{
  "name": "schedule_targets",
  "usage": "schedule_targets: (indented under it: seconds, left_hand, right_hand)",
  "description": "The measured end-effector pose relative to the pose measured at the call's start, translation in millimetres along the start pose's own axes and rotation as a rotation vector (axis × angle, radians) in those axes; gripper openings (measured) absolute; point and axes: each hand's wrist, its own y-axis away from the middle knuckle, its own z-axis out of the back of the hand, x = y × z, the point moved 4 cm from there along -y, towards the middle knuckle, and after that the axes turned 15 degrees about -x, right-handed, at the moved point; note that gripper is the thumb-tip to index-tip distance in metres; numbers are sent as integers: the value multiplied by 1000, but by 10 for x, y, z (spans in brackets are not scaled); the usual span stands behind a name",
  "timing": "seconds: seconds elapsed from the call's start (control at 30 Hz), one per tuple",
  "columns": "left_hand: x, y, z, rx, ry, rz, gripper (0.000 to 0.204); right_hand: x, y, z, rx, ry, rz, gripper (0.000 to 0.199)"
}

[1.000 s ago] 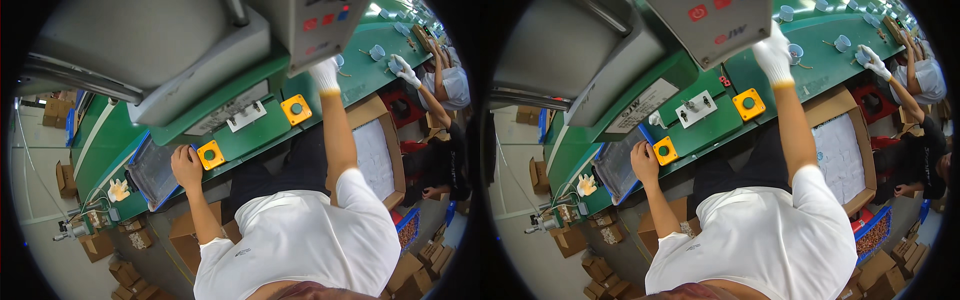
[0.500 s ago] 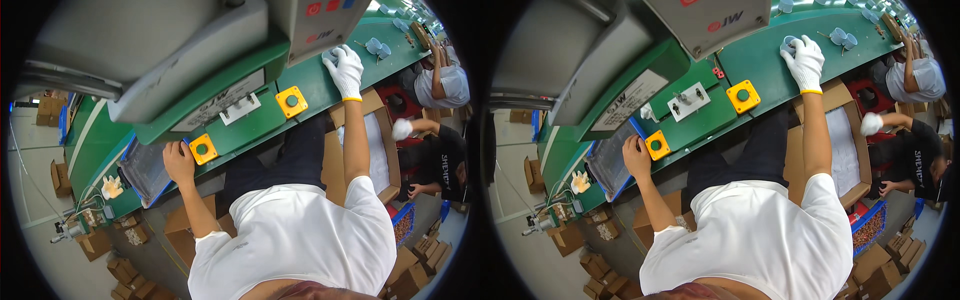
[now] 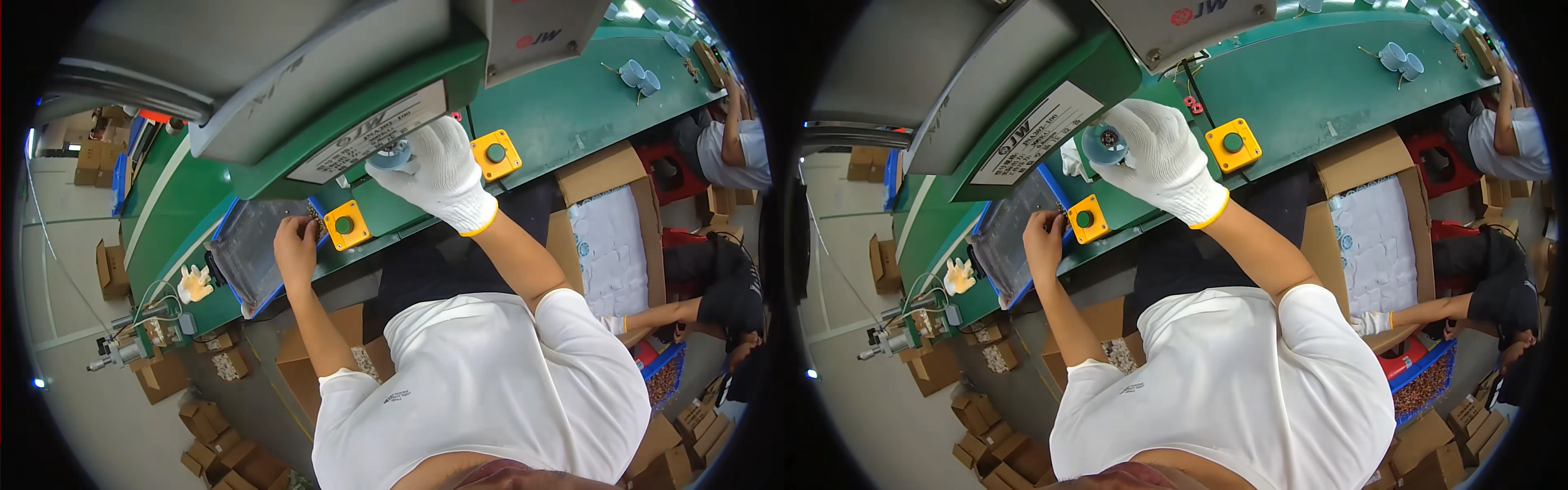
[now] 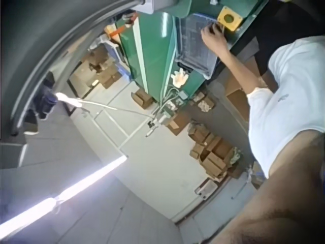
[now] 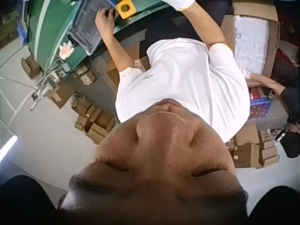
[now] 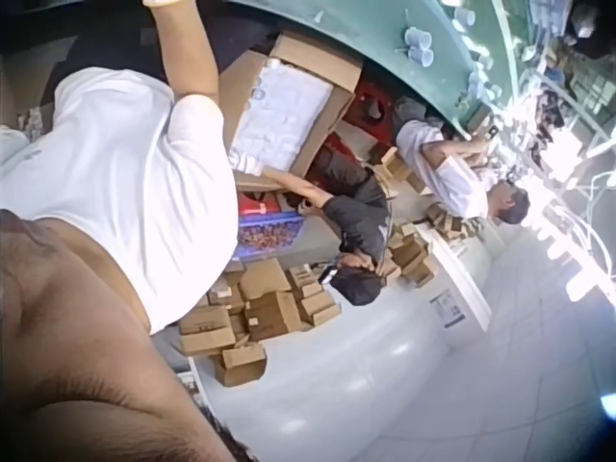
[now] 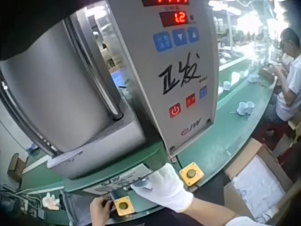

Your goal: The person operates a press machine to assemble cylindrical components by placing parts into the fixture, pressing dual activation buttons, and setting the pressed components aside, before removing their work gloves.

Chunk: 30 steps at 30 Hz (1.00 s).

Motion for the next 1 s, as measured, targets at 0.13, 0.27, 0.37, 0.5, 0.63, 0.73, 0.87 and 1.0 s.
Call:
schedule_targets:
  seconds: [0.13, 0.27, 0.37, 0.5, 0.63, 0.73, 0.87, 1.0]
  left_hand:
    - [87, 79, 14, -122, 142, 20, 12]
    - [40, 75, 16, -206, 225, 16, 13]
    - [-56, 88, 65, -270, 259, -27, 12]
    - [-257, 216, 90, -343, 269, -117, 11]
    - [-572, 480, -16, -378, 353, -425, 15]
    - [-533, 641, -203, -471, 267, -540, 17]
    - [-584, 587, -184, -460, 169, -561, 13]
    - [-703, 443, -97, -440, 112, -650, 11]
  right_hand:
    - [-33, 49, -17, 17, -21, -27, 56]
    - [-70, 68, -29, 57, 84, -25, 56]
    - [-82, -22, -52, 201, 101, -138, 56]
    - [-29, -157, 288, 183, -37, -95, 52]
    - [-857, 592, 988, -111, 71, 108, 34]
    - [-891, 660, 1100, -75, 193, 232, 25]
    - [-774, 321, 864, 83, 198, 233, 11]
    - [-1083, 349, 813, 95, -27, 60, 21]
